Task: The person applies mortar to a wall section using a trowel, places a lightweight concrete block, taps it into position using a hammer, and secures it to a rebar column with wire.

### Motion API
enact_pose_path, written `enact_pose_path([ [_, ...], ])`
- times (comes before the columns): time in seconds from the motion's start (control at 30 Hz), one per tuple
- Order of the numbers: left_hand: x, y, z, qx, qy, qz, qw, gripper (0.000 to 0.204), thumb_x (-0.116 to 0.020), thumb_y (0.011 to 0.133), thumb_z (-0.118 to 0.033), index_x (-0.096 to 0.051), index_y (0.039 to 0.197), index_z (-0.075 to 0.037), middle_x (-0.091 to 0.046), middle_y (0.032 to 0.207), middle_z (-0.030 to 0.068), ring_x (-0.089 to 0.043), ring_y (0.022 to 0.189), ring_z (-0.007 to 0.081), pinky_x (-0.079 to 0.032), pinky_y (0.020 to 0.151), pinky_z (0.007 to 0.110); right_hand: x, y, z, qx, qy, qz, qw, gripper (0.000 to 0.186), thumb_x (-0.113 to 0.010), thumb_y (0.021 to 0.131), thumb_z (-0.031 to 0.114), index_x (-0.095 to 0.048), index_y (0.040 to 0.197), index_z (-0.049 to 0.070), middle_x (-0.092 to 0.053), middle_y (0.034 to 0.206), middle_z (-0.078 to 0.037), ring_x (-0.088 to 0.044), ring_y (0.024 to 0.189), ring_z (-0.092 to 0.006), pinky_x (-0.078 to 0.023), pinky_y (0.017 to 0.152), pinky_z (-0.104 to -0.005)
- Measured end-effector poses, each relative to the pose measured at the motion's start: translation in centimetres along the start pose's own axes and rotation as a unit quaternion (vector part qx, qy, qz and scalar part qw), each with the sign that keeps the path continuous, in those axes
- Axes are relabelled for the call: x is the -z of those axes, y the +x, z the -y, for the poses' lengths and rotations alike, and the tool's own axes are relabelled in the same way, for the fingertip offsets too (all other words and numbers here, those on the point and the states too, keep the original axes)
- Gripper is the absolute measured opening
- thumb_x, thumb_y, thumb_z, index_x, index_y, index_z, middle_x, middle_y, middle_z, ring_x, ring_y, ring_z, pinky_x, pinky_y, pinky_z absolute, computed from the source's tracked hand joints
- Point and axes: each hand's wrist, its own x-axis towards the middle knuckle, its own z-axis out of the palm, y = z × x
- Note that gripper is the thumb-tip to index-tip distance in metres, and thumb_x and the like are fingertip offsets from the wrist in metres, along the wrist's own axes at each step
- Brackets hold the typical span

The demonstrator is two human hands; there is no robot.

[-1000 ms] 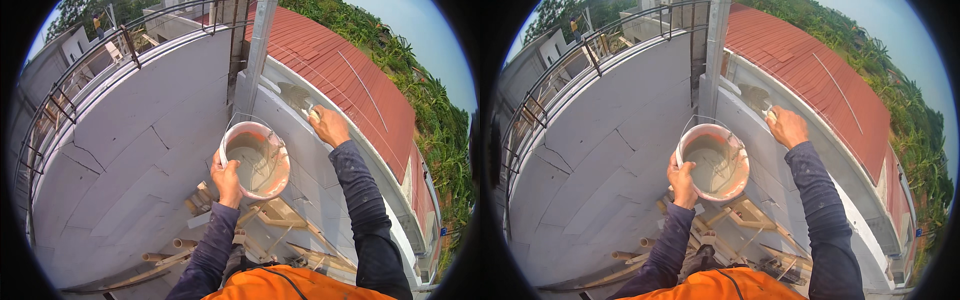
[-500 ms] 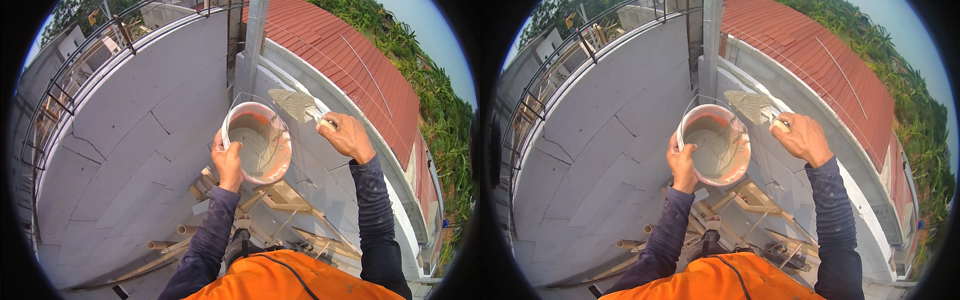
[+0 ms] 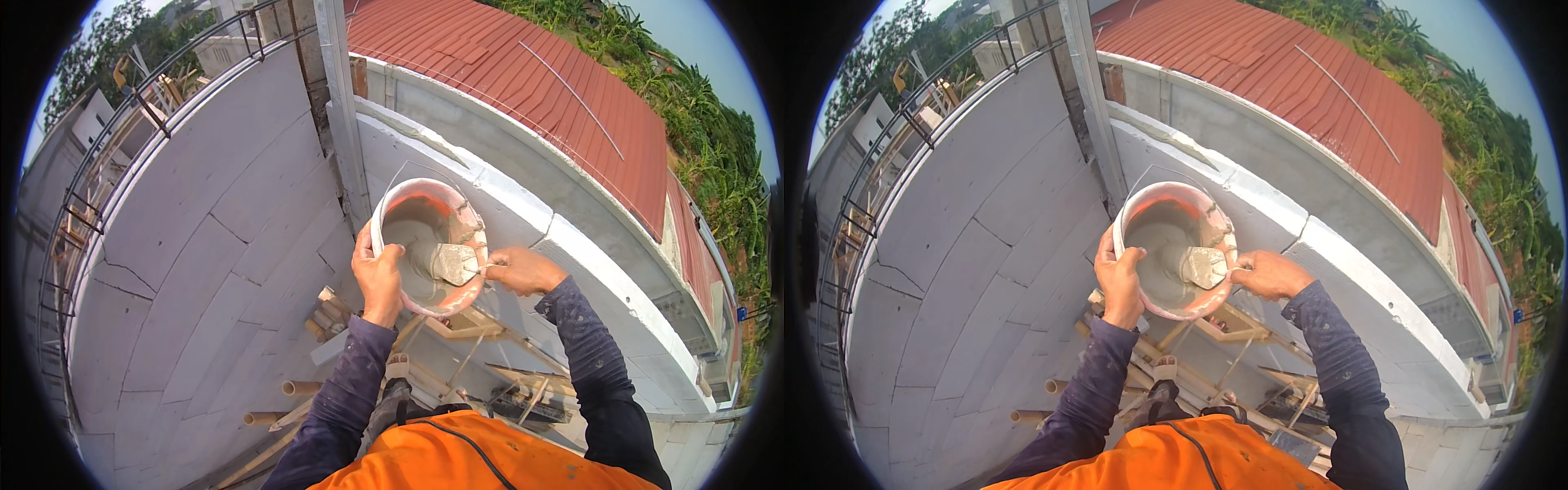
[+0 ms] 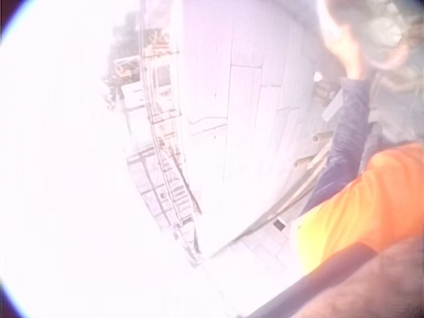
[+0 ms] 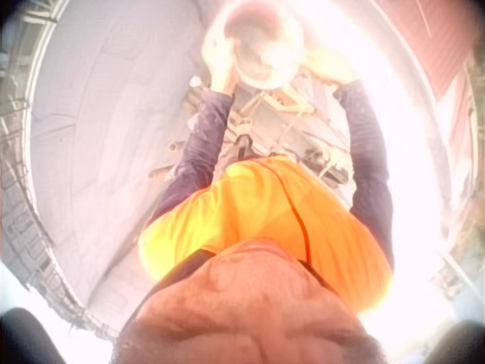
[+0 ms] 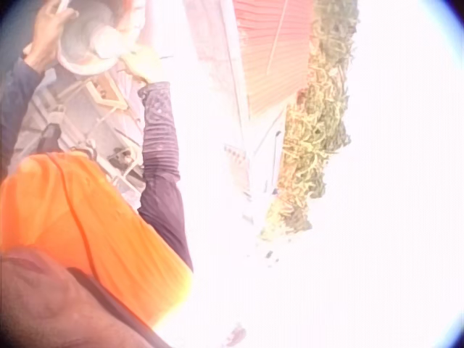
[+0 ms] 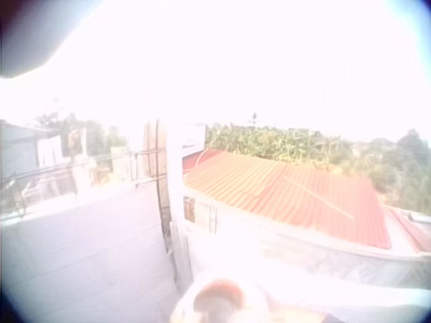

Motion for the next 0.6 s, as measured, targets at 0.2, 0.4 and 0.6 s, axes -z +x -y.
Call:
enact_pose_path([
  [0.2,-2.5,-1.0,-0.1,0.002,-0.029,-0.010,1.000,0.065,-0.060,0.077,0.003,-0.060,0.142,0.003,-0.068,0.130,0.0093,-0.063,0.118,0.0182,-0.048,0.104,0.031,1.0,-2.8,-3.8,-0.011,0.177,-0.046,0.983,0.034,-0.062,0.098,0.043,-0.074,0.109,0.012,-0.060,0.070,-0.001,-0.055,0.050,-0.0107,-0.042,0.044,-0.0281],
  [0.4,-3.4,-1.2,-0.4,0.012,-0.050,-0.012,0.999,0.065,-0.059,0.077,0.004,-0.059,0.142,0.004,-0.068,0.130,0.0098,-0.063,0.118,0.0186,-0.048,0.105,0.031,3.3,-4.8,-5.2,0.002,0.284,-0.095,0.954,0.033,-0.063,0.097,0.040,-0.072,0.107,0.011,-0.059,0.070,-0.002,-0.053,0.047,-0.0088,-0.041,0.042,-0.0263],
  [0.6,-2.5,-1.3,0.0,0.017,-0.059,-0.025,0.998,0.065,-0.058,0.077,0.005,-0.059,0.142,0.005,-0.068,0.129,0.0109,-0.064,0.117,0.0193,-0.049,0.104,0.033,7.1,-3.4,-3.9,0.015,0.164,-0.226,0.960,0.038,-0.062,0.095,0.042,-0.073,0.108,0.008,-0.064,0.073,-0.006,-0.062,0.059,-0.0168,-0.050,0.056,-0.0344],
])
